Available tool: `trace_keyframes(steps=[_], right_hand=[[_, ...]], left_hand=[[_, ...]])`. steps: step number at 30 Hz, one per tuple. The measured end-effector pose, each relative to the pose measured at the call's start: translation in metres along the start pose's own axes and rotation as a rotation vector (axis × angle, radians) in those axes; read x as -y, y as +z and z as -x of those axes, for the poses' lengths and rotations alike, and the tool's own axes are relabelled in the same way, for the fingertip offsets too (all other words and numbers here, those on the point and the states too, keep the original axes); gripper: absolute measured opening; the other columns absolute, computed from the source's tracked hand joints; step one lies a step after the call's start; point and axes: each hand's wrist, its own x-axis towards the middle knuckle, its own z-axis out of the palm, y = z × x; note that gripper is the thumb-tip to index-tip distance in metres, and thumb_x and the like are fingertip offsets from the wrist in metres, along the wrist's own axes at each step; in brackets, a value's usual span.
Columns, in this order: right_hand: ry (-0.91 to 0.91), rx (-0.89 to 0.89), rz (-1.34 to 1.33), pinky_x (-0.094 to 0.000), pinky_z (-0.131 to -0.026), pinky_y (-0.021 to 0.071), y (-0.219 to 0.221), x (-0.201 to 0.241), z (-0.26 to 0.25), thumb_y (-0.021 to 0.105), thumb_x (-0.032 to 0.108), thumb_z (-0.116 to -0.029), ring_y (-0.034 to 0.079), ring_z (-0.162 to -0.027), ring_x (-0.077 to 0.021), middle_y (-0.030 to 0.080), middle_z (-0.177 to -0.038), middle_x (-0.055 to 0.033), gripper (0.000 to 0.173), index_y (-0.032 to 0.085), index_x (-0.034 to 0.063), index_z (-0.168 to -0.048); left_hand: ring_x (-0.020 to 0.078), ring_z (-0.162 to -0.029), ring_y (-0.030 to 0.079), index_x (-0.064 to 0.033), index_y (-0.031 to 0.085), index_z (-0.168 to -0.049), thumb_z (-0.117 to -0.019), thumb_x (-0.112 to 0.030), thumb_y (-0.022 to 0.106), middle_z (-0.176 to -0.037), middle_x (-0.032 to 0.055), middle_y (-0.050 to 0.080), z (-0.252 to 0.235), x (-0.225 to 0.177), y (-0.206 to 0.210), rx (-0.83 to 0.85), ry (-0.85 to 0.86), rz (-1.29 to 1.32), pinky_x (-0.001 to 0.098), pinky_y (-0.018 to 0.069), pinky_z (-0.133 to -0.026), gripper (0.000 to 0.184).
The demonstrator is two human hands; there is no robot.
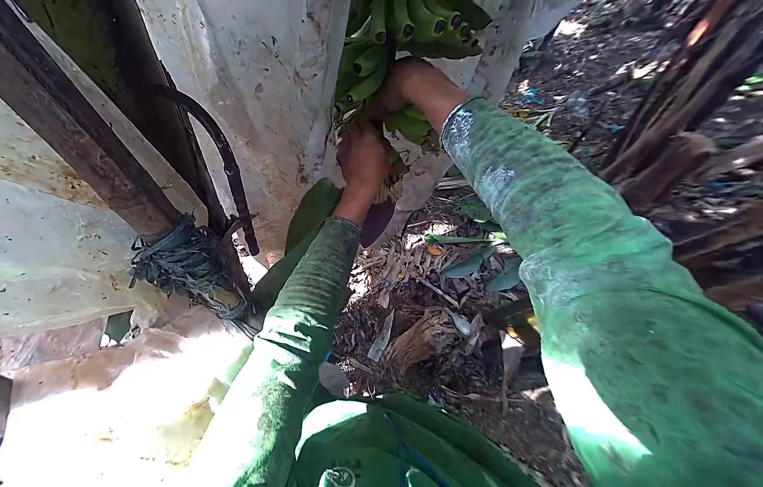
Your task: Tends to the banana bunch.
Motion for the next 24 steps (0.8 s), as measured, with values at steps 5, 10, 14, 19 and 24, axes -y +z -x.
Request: trace_keyframes(steps=[5,10,14,19,24], right_hand=[[-0.098,0.059,0.086,-0.0696,-0.084,0.0469,-0.015,-0.015,0.020,0.086,0.046,-0.0736,0.062,-0.111,-0.0454,0.065,-0.114,-0.0279,0.063,0.067,-0.0050,-0.106],[-0.249,0.069,0.193,-0.0710,-0.075,0.0479,-0.021,-0.060,0.021,0.085,0.054,-0.0714,0.065,-0.095,-0.0431,0.068,-0.098,-0.0217,0.060,0.070,0.0051,-0.103],[-0.370,0.088,0.326,-0.0628,-0.067,0.0472,-0.031,-0.072,0.032,0.084,0.046,-0.0764,0.064,-0.079,-0.0369,0.064,-0.082,-0.0161,0.042,0.069,0.0083,-0.090],[-0.639,-0.073,0.223,-0.0681,-0.108,0.0391,0.004,-0.124,0.037,0.096,0.019,-0.0652,0.047,-0.136,-0.0460,0.048,-0.151,-0.0220,0.108,0.039,0.0125,-0.156],[-0.527,-0.088,-0.130,-0.0610,-0.120,0.0291,0.074,-0.139,0.040,0.088,0.043,-0.0763,0.033,-0.148,-0.0436,0.036,-0.160,-0.0259,0.104,0.035,-0.0010,-0.155]], left_hand=[[0.0445,-0.134,0.050,0.0025,0.055,-0.140,-0.0886,-0.063,0.067,-0.140,0.0264,0.057,-0.020,-0.012,0.024,0.023,-0.065,-0.127,0.0616,0.0397,-0.108,0.084],[0.0373,-0.114,0.066,-0.0039,0.068,-0.122,-0.0859,-0.053,0.076,-0.119,0.0203,0.069,-0.017,-0.005,0.011,0.204,-0.039,0.069,0.0600,0.0515,-0.095,0.061],[0.0362,-0.120,0.063,-0.0049,0.066,-0.127,-0.0788,-0.060,0.080,-0.124,0.0193,0.068,-0.017,0.008,0.014,0.254,0.049,0.156,0.0610,0.0489,-0.101,0.074],[0.0302,-0.116,0.066,-0.0056,0.069,-0.124,-0.0810,-0.049,0.084,-0.119,0.0158,0.072,-0.016,0.031,0.001,0.377,0.175,0.315,0.0576,0.0495,-0.105,0.063],[0.0284,-0.118,0.066,-0.0062,0.066,-0.128,-0.0832,-0.042,0.084,-0.121,0.0157,0.071,-0.019,0.041,-0.022,0.472,0.236,0.301,0.0555,0.0483,-0.106,0.060]])
